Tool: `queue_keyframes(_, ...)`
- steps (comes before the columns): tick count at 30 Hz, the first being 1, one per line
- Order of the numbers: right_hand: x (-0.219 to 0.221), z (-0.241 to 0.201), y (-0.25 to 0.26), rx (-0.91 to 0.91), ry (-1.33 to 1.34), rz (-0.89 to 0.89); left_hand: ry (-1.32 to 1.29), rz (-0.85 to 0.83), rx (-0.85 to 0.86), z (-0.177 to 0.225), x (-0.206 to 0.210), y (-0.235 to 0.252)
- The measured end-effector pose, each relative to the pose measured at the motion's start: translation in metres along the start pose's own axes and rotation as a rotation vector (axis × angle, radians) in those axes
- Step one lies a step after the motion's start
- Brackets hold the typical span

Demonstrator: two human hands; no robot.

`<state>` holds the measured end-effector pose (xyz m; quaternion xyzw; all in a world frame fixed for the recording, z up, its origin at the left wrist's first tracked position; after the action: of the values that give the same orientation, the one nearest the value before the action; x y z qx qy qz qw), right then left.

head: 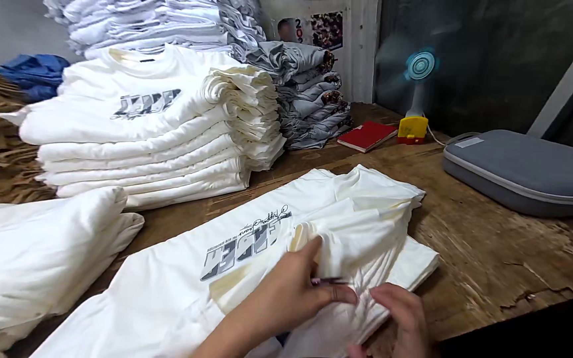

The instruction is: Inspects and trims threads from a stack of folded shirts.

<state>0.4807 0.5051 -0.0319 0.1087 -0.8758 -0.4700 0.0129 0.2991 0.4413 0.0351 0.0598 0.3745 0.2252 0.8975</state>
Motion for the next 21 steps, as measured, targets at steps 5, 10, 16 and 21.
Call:
queue_keyframes(5,-0.007,-0.002,-0.007,-0.171,-0.177,-0.217,0.147,0.278,-0.128,-0.025,-0.048,0.024)
queue_keyframes(10,-0.024,0.005,0.009,0.016,-0.242,-0.036,0.300,0.294,-0.212,-0.053,-0.046,0.038)
queue_keyframes(16,-0.010,0.011,0.007,0.142,-0.127,0.055,0.416,0.506,-0.013,-0.036,-0.041,0.021)
queue_keyframes(21,-0.019,0.010,0.001,0.126,-0.063,0.158,0.406,0.436,0.545,0.008,-0.022,-0.014)
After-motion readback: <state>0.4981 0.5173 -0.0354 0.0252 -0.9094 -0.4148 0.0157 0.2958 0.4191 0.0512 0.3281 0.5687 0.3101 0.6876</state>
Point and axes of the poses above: each hand's wrist, its own y-axis towards the middle knuckle, its own x-axis out of the palm, z = x × y, the point moved 4 cm from there along y, towards the middle knuckle, and after that the axes turned 11 degrees about z, right-handed, at the moved point
